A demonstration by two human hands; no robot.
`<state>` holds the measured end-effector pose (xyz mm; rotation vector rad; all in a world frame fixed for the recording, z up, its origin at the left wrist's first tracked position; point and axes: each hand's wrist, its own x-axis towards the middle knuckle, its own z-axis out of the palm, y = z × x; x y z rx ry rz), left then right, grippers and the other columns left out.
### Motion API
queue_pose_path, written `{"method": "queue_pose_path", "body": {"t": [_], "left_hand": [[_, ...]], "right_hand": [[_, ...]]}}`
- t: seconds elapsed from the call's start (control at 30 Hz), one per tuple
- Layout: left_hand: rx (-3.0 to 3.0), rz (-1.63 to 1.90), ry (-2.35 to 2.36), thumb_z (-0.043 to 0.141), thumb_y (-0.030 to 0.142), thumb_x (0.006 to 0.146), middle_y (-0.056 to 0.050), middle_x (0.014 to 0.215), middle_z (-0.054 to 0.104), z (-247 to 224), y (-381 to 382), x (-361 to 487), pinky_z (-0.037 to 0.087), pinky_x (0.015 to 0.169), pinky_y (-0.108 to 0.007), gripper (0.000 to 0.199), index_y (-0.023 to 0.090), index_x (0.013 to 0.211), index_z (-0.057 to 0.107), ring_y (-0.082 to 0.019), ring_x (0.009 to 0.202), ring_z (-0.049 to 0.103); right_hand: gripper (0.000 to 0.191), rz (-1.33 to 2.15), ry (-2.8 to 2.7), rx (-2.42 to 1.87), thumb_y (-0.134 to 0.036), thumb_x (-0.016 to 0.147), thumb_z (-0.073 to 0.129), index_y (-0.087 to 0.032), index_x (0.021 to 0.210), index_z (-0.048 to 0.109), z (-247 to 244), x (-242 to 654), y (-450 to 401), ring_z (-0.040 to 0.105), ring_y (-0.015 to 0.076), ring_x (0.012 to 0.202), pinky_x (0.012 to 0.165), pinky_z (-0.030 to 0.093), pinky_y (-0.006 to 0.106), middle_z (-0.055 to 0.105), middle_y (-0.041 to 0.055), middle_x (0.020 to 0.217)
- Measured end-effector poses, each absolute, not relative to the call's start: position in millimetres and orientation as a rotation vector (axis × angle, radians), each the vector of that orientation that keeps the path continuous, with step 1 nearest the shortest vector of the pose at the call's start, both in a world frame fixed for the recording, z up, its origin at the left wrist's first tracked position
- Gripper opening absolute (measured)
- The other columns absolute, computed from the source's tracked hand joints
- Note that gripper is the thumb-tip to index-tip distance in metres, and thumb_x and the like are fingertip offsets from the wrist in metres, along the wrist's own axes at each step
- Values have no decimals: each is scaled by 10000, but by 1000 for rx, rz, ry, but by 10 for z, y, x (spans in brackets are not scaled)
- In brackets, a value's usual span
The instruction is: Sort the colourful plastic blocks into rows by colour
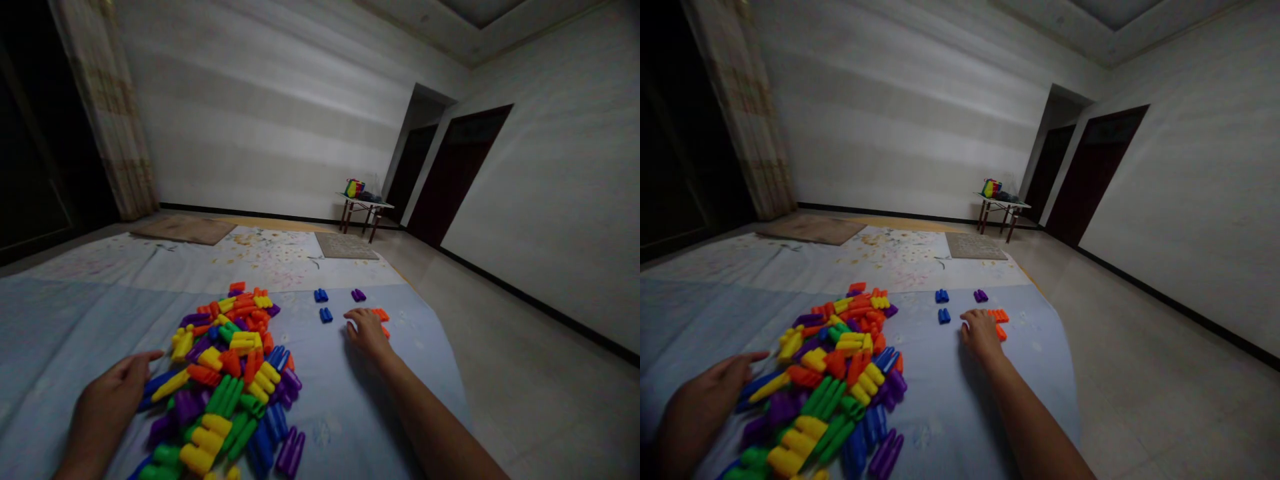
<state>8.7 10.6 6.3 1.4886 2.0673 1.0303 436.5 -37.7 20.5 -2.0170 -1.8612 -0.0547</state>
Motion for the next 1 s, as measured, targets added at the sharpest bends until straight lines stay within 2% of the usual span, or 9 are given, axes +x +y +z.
{"method": "queue_pose_path", "body": {"t": [0.17, 0.27, 0.47, 0.67, 1.0], "left_hand": [[1449, 1013, 2020, 406, 366, 755, 24, 628, 608, 183, 13, 154, 390, 571, -211, 384, 164, 960, 660, -166, 685, 568], [1450, 1047, 1997, 401, 370, 760, 25, 620, 587, 214, -21, 182, 386, 571, -213, 395, 149, 965, 657, -159, 668, 555], [1425, 1056, 1961, 408, 382, 761, 21, 641, 582, 239, -49, 208, 387, 583, -222, 410, 132, 979, 650, -157, 669, 553], [1448, 1108, 1950, 388, 401, 739, 23, 550, 536, 136, -21, 165, 380, 528, -239, 407, 149, 905, 661, -156, 570, 526], [1472, 1114, 2007, 376, 416, 730, 2, 638, 630, 104, -40, 109, 428, 545, -243, 378, 204, 823, 673, -179, 630, 582]], "right_hand": [[252, 361, -1964, -1717, -196, 809, 460, -181, 951, 667, 219, 3881, -515, 603, 149, 782, 744, 430, 241, 684, 39, 865], [257, 455, -1929, -1653, -204, 815, 442, -194, 949, 661, 130, 3686, -583, 616, 138, 781, 732, 436, 225, 689, 25, 869], [224, 282, -1925, -1706, -213, 823, 441, -207, 916, 645, -35, 3598, -638, 601, 134, 790, 734, 421, 219, 665, 25, 857], [211, 151, -2048, -1732, -201, 826, 430, -206, 898, 629, -26, 3552, -658, 580, 134, 753, 705, 401, 218, 631, 34, 810], [188, 112, -2014, -1751, -178, 819, 428, -206, 876, 605, -102, 3528, -659, 561, 133, 731, 691, 391, 220, 608, 30, 792]]}}
